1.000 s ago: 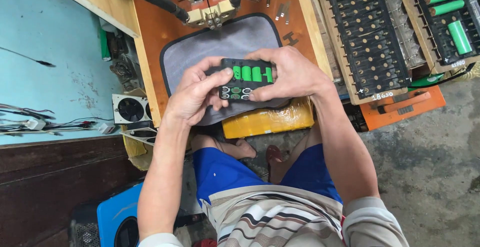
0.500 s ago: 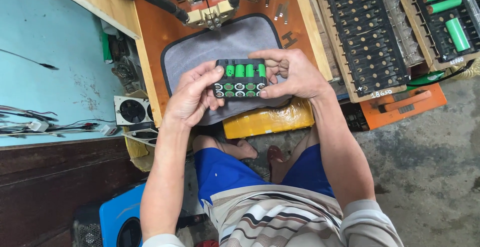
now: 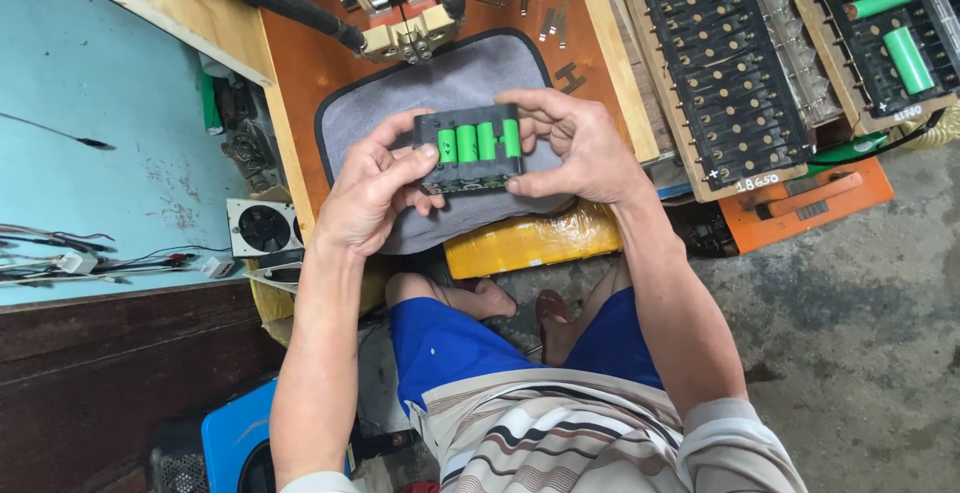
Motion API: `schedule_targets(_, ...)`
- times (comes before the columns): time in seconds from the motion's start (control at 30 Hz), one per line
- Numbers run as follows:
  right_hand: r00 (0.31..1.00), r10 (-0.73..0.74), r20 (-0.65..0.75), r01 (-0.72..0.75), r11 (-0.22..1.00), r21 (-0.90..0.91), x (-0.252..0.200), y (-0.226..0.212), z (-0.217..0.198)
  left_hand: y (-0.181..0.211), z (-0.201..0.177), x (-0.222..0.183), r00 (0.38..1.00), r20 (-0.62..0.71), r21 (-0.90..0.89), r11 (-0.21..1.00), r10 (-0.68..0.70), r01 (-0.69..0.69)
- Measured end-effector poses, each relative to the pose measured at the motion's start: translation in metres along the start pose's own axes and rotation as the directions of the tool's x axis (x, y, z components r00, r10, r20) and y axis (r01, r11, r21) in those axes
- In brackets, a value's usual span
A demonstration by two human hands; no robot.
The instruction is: Assembling a battery pack by inserting cells into a holder and spot welding nickel strips to connect them.
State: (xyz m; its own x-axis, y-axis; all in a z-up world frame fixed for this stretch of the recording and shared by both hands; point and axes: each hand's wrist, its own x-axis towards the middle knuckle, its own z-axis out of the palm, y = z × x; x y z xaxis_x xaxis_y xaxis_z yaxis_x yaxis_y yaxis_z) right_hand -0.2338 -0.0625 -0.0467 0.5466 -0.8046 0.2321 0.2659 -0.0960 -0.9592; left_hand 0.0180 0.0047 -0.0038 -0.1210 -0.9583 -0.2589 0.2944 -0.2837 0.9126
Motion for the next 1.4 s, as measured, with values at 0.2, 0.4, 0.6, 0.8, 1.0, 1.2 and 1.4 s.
schedule_targets(0.2,1.0,-0.015,-0.01,0.016,0.996,0.089,-0.004,0.023,-0.008,0.004,0.004,-0.001,0.999,-0.046,-0.071,0.997,-0.022,0.019)
schedule_targets(0.4,1.0,-0.003,0.004,0.002,0.99,0.143,-0.005,0.024,-0.008,0.004,0.005,-0.001,0.997,-0.063,-0.118,0.993,-0.032,0.025)
schedule_targets(0.6,1.0,0.018,0.009,-0.02,0.981,0.192,-0.005,0.022,-0.005,0.002,0.003,0.001,0.996,-0.081,-0.115,0.993,-0.032,0.023)
schedule_targets(0.8,1.0,0.015,0.012,-0.017,0.98,0.2,-0.005,0.028,-0.005,0.001,0.001,0.001,0.997,-0.074,-0.116,0.993,-0.018,0.009)
schedule_targets(1.0,1.0,-0.014,-0.008,0.015,0.982,0.189,-0.004,0.026,-0.003,-0.005,-0.008,0.001,0.998,-0.024,-0.035,0.997,0.062,-0.062)
schedule_targets(1.2,0.988,-0.078,-0.132,0.089,0.993,0.081,0.01,0.011,0.004,-0.021,-0.016,0.013,0.938,0.114,0.28,0.895,0.328,-0.347)
schedule_targets(1.4,0.956,-0.245,-0.161,0.225,0.965,-0.136,0.01,0.018,0.009,0.002,-0.019,0.022,0.806,0.303,0.659,0.498,0.509,-0.563)
